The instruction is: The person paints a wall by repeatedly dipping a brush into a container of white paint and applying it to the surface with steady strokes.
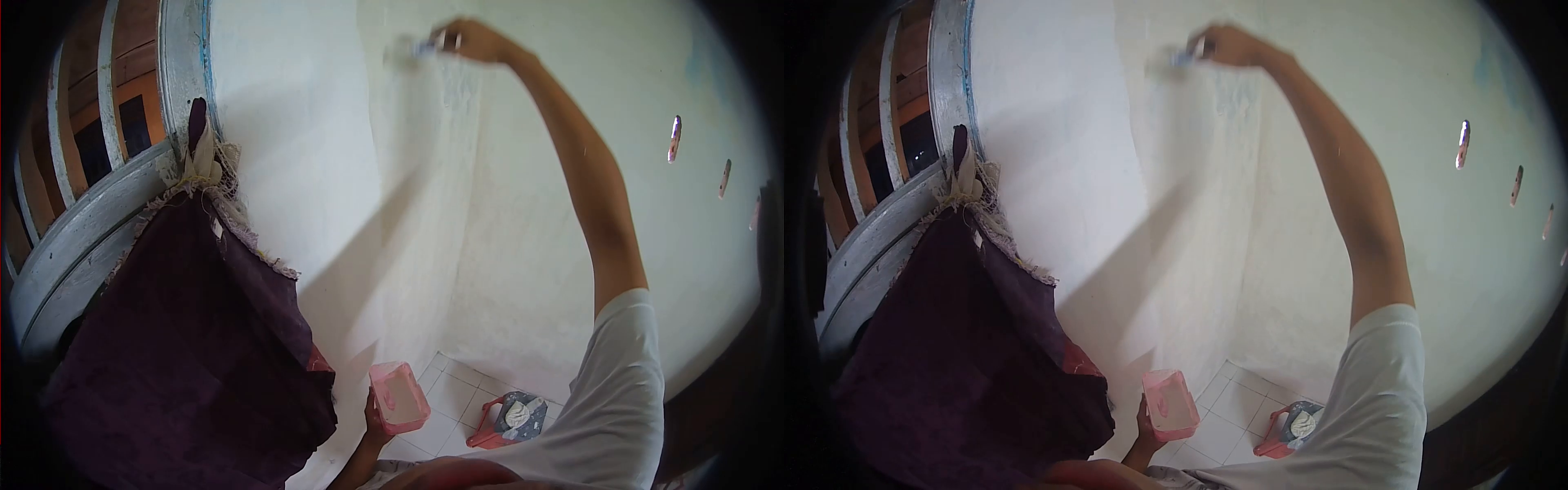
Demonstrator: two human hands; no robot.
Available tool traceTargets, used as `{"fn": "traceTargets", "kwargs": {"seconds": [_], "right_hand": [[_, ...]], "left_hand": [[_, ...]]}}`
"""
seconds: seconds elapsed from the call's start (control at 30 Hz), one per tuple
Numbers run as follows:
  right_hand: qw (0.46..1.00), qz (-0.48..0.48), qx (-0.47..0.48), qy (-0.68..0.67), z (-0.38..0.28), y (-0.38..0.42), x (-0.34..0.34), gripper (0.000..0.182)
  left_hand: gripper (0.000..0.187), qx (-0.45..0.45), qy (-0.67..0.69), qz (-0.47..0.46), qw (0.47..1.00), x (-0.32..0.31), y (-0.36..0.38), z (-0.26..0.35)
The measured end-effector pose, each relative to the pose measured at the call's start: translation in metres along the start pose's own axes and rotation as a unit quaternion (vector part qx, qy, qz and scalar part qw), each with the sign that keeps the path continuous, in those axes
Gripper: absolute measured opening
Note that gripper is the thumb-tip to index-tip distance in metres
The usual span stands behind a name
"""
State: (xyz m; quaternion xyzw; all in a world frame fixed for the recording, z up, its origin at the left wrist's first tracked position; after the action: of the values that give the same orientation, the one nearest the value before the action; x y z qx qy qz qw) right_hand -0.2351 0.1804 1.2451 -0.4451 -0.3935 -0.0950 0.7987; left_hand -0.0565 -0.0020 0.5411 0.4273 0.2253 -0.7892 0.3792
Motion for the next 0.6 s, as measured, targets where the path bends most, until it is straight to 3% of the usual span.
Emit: {"fn": "traceTargets", "kwargs": {"seconds": [0.03, 0.07, 0.1, 0.13, 0.2, 0.27, 0.33, 0.37, 0.4, 0.47, 0.53, 0.57, 0.6], "right_hand": [[0.998, 0.063, -0.017, -0.003, 0.007, -0.014, 0.037, 0.037], [0.99, 0.123, -0.061, 0.005, 0.016, -0.026, 0.07, 0.026], [0.973, 0.183, -0.134, -0.031, 0.011, -0.022, 0.095, 0.025], [0.965, 0.228, -0.124, -0.043, 0.022, -0.031, 0.107, 0.026], [0.956, 0.242, -0.137, -0.097, 0.03, -0.044, 0.103, 0.025], [0.973, 0.187, -0.107, -0.079, 0.03, -0.052, 0.063, 0.026], [0.965, 0.244, -0.064, -0.074, 0.022, -0.037, 0.026, 0.029], [0.957, 0.265, -0.09, -0.074, 0.017, -0.017, 0.007, 0.034], [0.964, 0.212, -0.119, -0.103, 0.002, 0.002, -0.016, 0.032], [0.964, 0.206, -0.077, -0.152, -0.024, 0.05, -0.066, 0.021], [0.967, 0.123, -0.093, -0.204, -0.058, 0.101, -0.114, 0.017], [0.967, 0.044, -0.127, -0.215, -0.072, 0.122, -0.135, 0.017], [0.969, -0.028, -0.1, -0.224, -0.086, 0.136, -0.15, 0.015]], "left_hand": [[0.072, 0.003, 0.002, 0.001, 1.0, 0.003, 0.002, -0.002], [0.071, 0.005, 0.015, 0.011, 1.0, 0.01, 0.005, -0.004], [0.071, 0.002, 0.027, 0.015, 1.0, 0.013, 0.002, -0.001], [0.071, -0.002, 0.026, 0.015, 1.0, 0.012, -0.001, 0.003], [0.07, -0.015, -0.006, 0.003, 1.0, 0.007, 0.001, 0.008], [0.069, -0.008, -0.001, 0.013, 1.0, 0.008, 0.005, 0.003], [0.068, -0.01, -0.001, 0.017, 1.0, 0.013, -0.001, 0.009], [0.068, 0.003, 0.015, 0.005, 1.0, 0.014, 0.0, 0.005], [0.068, 0.017, 0.032, -0.007, 0.999, 0.015, -0.001, 0.001], [0.068, 0.027, 0.017, -0.013, 0.999, 0.026, 0.0, -0.005], [0.067, 0.033, 0.0, -0.022, 0.999, 0.024, -0.001, -0.007], [0.068, 0.061, 0.008, -0.009, 0.998, 0.023, 0.002, -0.01], [0.068, 0.072, 0.012, -0.006, 0.997, 0.018, 0.0, -0.009]]}}
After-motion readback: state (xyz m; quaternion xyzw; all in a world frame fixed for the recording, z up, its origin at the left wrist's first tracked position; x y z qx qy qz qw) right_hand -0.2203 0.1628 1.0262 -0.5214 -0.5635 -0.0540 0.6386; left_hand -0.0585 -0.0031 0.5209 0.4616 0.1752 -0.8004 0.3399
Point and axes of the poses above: each hand's wrist, its own y-axis away from the middle knuckle, its own x-axis out of the back of the hand, z = x × y, the point moved 10 cm from there along -y, towards the middle knuckle, and after that the axes turned 9 degrees about -y, right-handed, at the moved point
